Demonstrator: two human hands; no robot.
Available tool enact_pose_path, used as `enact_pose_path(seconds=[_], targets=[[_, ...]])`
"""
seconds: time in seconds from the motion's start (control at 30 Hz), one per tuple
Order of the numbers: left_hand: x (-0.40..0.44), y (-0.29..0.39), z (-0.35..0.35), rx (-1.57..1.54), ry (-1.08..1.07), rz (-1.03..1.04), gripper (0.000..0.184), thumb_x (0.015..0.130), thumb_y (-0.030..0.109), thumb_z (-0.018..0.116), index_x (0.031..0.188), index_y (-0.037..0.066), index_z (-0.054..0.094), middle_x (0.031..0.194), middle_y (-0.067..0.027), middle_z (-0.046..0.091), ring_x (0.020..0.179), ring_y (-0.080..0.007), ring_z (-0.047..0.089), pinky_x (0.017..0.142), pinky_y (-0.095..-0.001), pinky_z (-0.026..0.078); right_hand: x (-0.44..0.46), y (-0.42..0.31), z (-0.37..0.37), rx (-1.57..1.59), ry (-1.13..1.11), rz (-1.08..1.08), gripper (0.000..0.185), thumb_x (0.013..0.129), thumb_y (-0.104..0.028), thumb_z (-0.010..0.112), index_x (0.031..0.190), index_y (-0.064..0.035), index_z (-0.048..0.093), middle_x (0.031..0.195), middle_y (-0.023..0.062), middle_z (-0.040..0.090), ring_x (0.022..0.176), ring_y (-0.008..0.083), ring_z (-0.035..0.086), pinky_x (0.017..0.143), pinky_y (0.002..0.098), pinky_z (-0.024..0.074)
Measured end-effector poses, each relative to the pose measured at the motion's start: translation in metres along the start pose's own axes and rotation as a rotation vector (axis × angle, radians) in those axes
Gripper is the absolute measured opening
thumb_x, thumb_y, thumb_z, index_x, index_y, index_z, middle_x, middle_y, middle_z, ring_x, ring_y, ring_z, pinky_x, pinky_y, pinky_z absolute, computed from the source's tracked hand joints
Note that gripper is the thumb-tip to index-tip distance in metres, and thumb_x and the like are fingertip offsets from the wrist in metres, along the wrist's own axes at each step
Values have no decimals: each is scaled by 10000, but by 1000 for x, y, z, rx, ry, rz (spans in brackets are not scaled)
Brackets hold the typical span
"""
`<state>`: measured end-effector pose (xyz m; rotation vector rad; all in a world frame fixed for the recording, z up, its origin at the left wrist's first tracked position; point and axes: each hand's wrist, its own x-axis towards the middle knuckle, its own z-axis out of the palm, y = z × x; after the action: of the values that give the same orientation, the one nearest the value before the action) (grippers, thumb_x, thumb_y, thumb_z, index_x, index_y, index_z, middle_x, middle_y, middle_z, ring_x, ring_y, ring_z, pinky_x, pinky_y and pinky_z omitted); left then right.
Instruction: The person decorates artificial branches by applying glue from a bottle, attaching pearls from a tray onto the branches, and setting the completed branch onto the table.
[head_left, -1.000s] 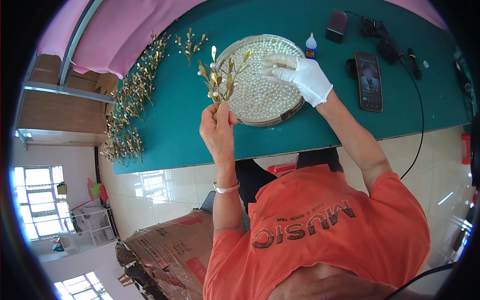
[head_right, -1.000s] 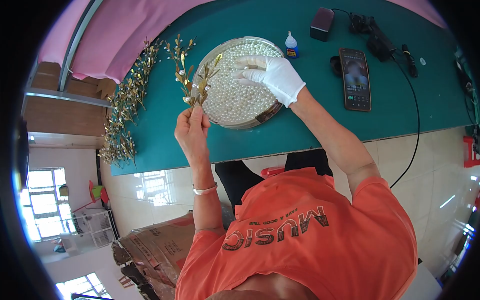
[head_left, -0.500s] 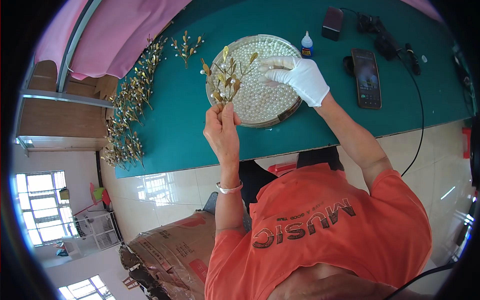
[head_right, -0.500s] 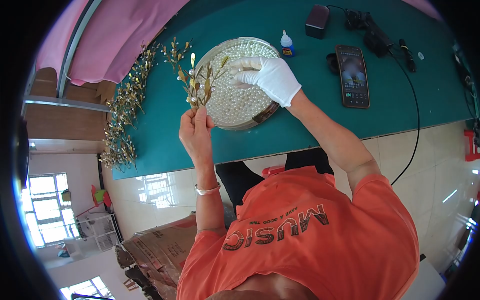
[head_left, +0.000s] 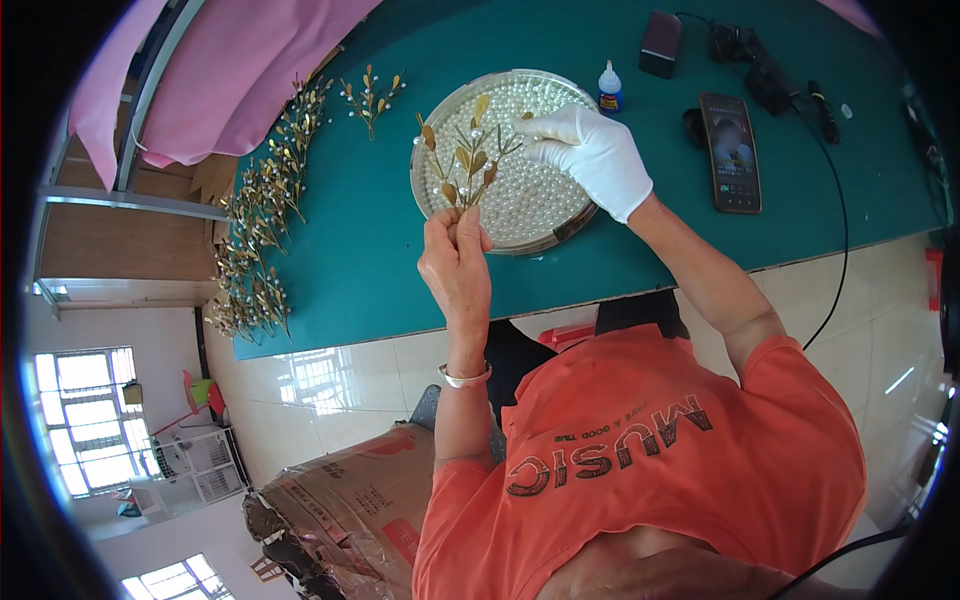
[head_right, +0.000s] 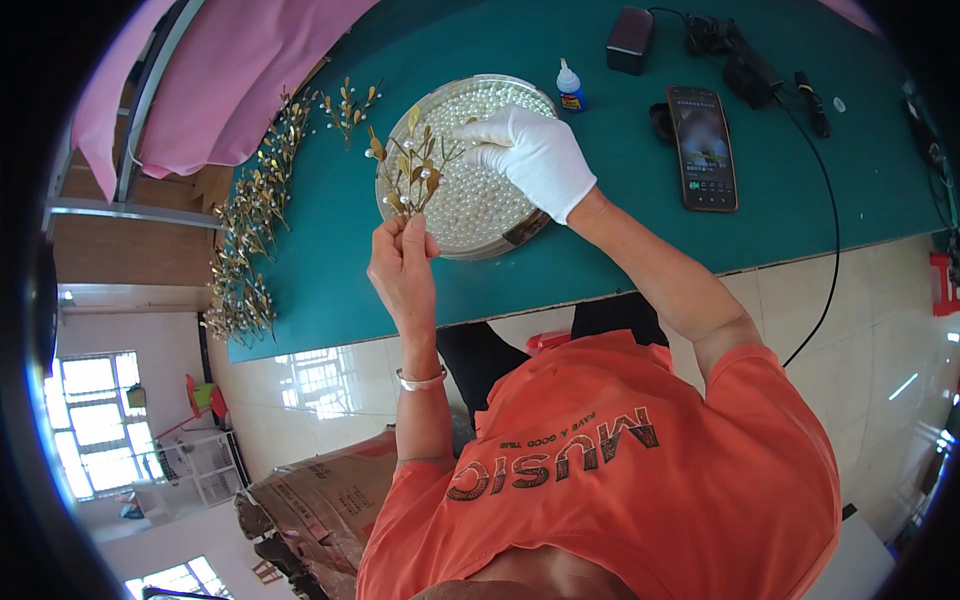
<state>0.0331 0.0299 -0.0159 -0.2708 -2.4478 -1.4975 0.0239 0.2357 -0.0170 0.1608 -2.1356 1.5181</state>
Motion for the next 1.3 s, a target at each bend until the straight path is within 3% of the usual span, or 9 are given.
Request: enact_pose_path(seconds=[0.17,0.27,0.4,0.63,0.87,0.93,1.13,1.23,1.3], targets=[[-2,4,2,0,-22,5,189,965,150,621,951,-37,597,612,-25,593,551,-74,519,522,-237,415,2,0,-1,-65,0,-34,278,867,-174,721,1144,-150,725,998,92,702,889,231,658,827,301,513],[-3,4,3,11,-30,-7,197,967,154,623,958,-42,604,630,-10,585,579,-50,500,536,-212,407,4,0,-3,148,-27,136,270,884,-141,704,1151,-105,721,1090,57,717,965,163,647,904,276,489],[-4,-1,5,57,-34,51,175,967,141,614,980,-30,585,597,-48,607,534,-102,557,512,-271,439,4,3,-6,92,-31,71,274,884,-173,707,1153,-120,721,1101,56,706,983,189,650,901,283,494],[-2,0,4,48,-49,33,186,966,147,616,971,-37,588,603,-44,606,549,-89,548,526,-255,436,5,6,-5,68,7,-20,274,873,-204,716,1141,-149,729,1070,67,695,952,228,653,871,303,504],[1,3,-1,-171,-106,-164,211,972,175,618,955,-34,600,629,-4,590,553,-45,466,510,-213,375,3,-2,-4,12,-9,-41,263,872,-210,713,1127,-151,734,1040,79,688,938,239,649,849,316,505],[1,4,-2,-178,-119,-182,214,973,181,619,955,-31,601,633,1,589,551,-41,457,506,-209,365,2,-3,-4,-20,-50,-3,292,869,-115,705,1160,-136,723,1051,36,685,946,176,620,875,278,486],[1,6,-1,-225,-149,-245,208,970,184,624,949,-22,603,639,7,584,547,-36,450,503,-204,356,2,-2,-6,27,-37,2,293,862,-150,713,1155,-142,725,1049,44,683,944,184,623,873,281,488],[3,0,1,-201,-124,-210,200,968,170,623,947,-27,600,624,-2,587,544,-46,469,501,-216,374,0,-9,-5,-12,-53,-53,252,868,-206,711,1111,-143,738,989,87,668,910,248,638,831,333,501],[3,-4,5,-48,-34,-35,193,968,160,618,956,-30,582,605,-24,598,538,-71,512,506,-241,407,-2,-12,-1,-58,-87,-96,253,868,-207,708,1111,-145,737,979,90,662,904,256,633,825,338,499]])
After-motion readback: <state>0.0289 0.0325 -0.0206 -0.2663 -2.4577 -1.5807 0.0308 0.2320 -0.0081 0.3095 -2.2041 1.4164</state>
